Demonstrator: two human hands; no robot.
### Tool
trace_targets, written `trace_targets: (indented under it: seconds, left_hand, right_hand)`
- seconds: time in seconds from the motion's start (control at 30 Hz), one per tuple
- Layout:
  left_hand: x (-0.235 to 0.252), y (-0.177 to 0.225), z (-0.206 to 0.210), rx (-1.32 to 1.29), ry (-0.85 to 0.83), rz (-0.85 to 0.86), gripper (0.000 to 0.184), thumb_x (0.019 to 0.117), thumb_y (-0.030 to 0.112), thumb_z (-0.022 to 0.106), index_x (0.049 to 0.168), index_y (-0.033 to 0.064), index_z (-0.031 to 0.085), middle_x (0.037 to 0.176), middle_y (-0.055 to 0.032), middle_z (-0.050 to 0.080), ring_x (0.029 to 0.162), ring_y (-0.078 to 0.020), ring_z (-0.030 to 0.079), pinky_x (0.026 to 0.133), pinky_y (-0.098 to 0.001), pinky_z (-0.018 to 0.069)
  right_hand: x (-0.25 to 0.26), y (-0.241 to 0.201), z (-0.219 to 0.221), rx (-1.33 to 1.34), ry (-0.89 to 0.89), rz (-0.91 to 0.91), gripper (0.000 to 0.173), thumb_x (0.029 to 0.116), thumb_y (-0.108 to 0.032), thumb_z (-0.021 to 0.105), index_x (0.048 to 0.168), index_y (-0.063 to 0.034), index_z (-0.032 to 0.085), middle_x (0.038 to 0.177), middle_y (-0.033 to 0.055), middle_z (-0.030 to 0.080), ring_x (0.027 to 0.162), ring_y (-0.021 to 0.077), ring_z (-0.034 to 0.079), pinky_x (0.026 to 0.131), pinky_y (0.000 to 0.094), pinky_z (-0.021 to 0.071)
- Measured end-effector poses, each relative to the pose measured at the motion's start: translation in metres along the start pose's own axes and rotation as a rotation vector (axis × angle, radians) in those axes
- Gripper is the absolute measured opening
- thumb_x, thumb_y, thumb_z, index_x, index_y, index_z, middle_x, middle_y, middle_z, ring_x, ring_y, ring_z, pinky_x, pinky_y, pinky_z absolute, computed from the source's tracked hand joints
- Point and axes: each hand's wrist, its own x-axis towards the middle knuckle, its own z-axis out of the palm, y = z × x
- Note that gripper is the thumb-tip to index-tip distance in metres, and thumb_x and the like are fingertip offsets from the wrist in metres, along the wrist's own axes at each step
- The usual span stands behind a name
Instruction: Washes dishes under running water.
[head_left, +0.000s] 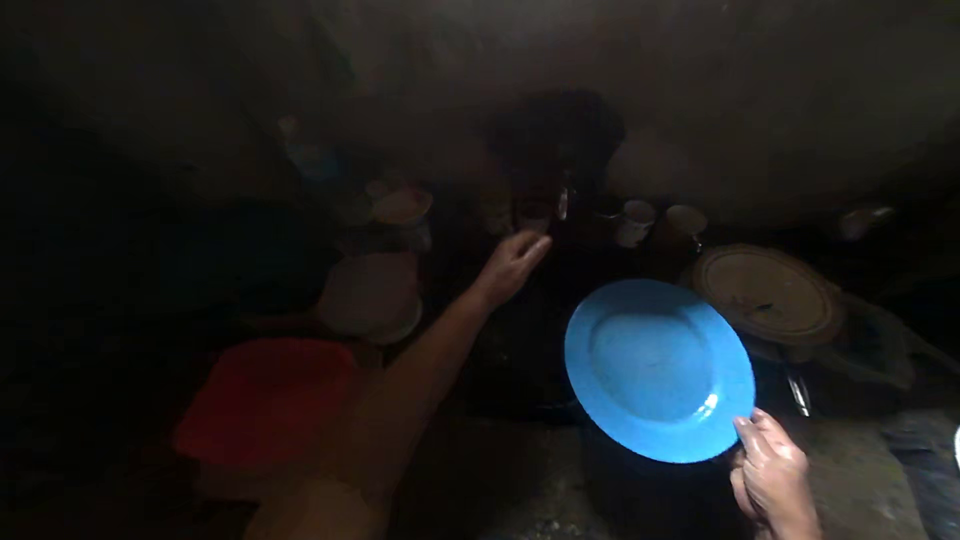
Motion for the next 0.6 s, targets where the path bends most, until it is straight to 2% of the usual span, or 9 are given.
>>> trace_targets:
  seconds: [0.07,0.13,0.2,0.27,0.33,0.4,0.5,0.57,0.6]
  left_hand:
    - [-0.052,-0.021,0.008,-0.396,-0.133,-0.342,0.055,0.1108,0.047,0.032,0.147,0.0099,0.05,0.139,-0.0091,0.06,0.118,-0.0175,0.06,0.098,-0.0375,0.0495]
    - [-0.092,-0.023,0.013,-0.777,-0.174,-0.493,0.057,0.1103,0.05,0.023,0.141,0.0123,0.051,0.123,-0.0059,0.067,0.108,-0.0157,0.066,0.09,-0.0346,0.0572]
    - [-0.118,-0.01,0.011,-0.987,-0.041,-0.626,0.044,0.1118,0.039,0.029,0.129,0.0082,0.055,0.108,-0.0091,0.071,0.098,-0.0189,0.071,0.084,-0.0371,0.0611]
    - [-0.129,0.004,0.002,-0.939,0.178,-0.705,0.038,0.112,0.031,0.036,0.133,0.005,0.054,0.11,-0.0114,0.069,0.098,-0.0203,0.07,0.084,-0.0381,0.0604]
    - [-0.136,0.011,-0.009,-0.804,0.348,-0.685,0.04,0.1121,0.033,0.035,0.136,0.0052,0.052,0.112,-0.0109,0.068,0.099,-0.0186,0.069,0.083,-0.0362,0.0599]
    - [-0.14,0.017,-0.021,-0.67,0.417,-0.65,0.048,0.1118,0.04,0.031,0.141,0.0072,0.05,0.12,-0.0109,0.065,0.106,-0.0181,0.066,0.088,-0.0364,0.058]
    - [-0.14,0.02,-0.03,-0.494,0.421,-0.607,0.052,0.1115,0.043,0.028,0.145,0.0077,0.047,0.127,-0.0114,0.062,0.113,-0.0165,0.064,0.093,-0.0356,0.0559]
    - [-0.136,0.017,-0.029,-0.43,0.395,-0.615,0.054,0.1113,0.044,0.029,0.15,0.0087,0.042,0.134,-0.0132,0.059,0.119,-0.0182,0.06,0.098,-0.0376,0.0527]
    - [-0.133,0.014,-0.027,-0.413,0.397,-0.614,0.053,0.111,0.044,0.031,0.149,0.0089,0.043,0.134,-0.0133,0.059,0.118,-0.0181,0.061,0.097,-0.0373,0.0535]
  right_hand:
    - [0.009,0.001,0.03,-0.004,-0.092,0.054,0.022,0.1028,0.001,0.046,0.119,0.0061,0.06,0.095,-0.0008,0.069,0.084,-0.0018,0.068,0.076,0.0169,0.0587]
    - [0.013,0.002,0.063,-0.075,-0.2,0.131,0.025,0.1049,-0.002,0.046,0.123,0.0067,0.06,0.1,0.0048,0.068,0.085,0.0014,0.068,0.077,0.0193,0.0584]
    - [0.02,0.0,0.097,-0.23,-0.327,0.199,0.027,0.1067,-0.006,0.047,0.127,0.0068,0.061,0.106,0.0119,0.068,0.09,0.0077,0.066,0.081,0.0257,0.0566]
    - [0.032,-0.003,0.131,-0.433,-0.472,0.272,0.03,0.1086,-0.016,0.049,0.125,0.0034,0.064,0.108,0.0156,0.067,0.091,0.0166,0.064,0.082,0.036,0.0534]
    - [0.05,0.005,0.163,-0.49,-0.598,0.33,0.038,0.1106,-0.025,0.047,0.132,0.0015,0.063,0.125,0.0202,0.066,0.114,0.0268,0.064,0.101,0.0462,0.0507]
    - [0.068,0.024,0.194,-0.567,-0.604,0.312,0.038,0.1119,-0.021,0.043,0.137,0.0028,0.057,0.133,0.0208,0.061,0.122,0.0272,0.059,0.104,0.042,0.0482]
    - [0.074,0.03,0.221,-0.988,-0.62,0.274,0.043,0.1108,-0.011,0.04,0.148,0.0113,0.044,0.153,0.0322,0.044,0.146,0.0424,0.04,0.121,0.0509,0.0313]
    - [0.06,0.036,0.226,-0.704,-0.518,0.393,0.045,0.1118,-0.012,0.039,0.151,0.0097,0.038,0.155,0.029,0.042,0.146,0.0362,0.042,0.12,0.0445,0.035]
    - [0.053,0.045,0.228,-0.385,-0.434,0.47,0.041,0.1113,-0.015,0.043,0.147,0.0062,0.044,0.147,0.0256,0.051,0.134,0.0319,0.053,0.11,0.0426,0.046]
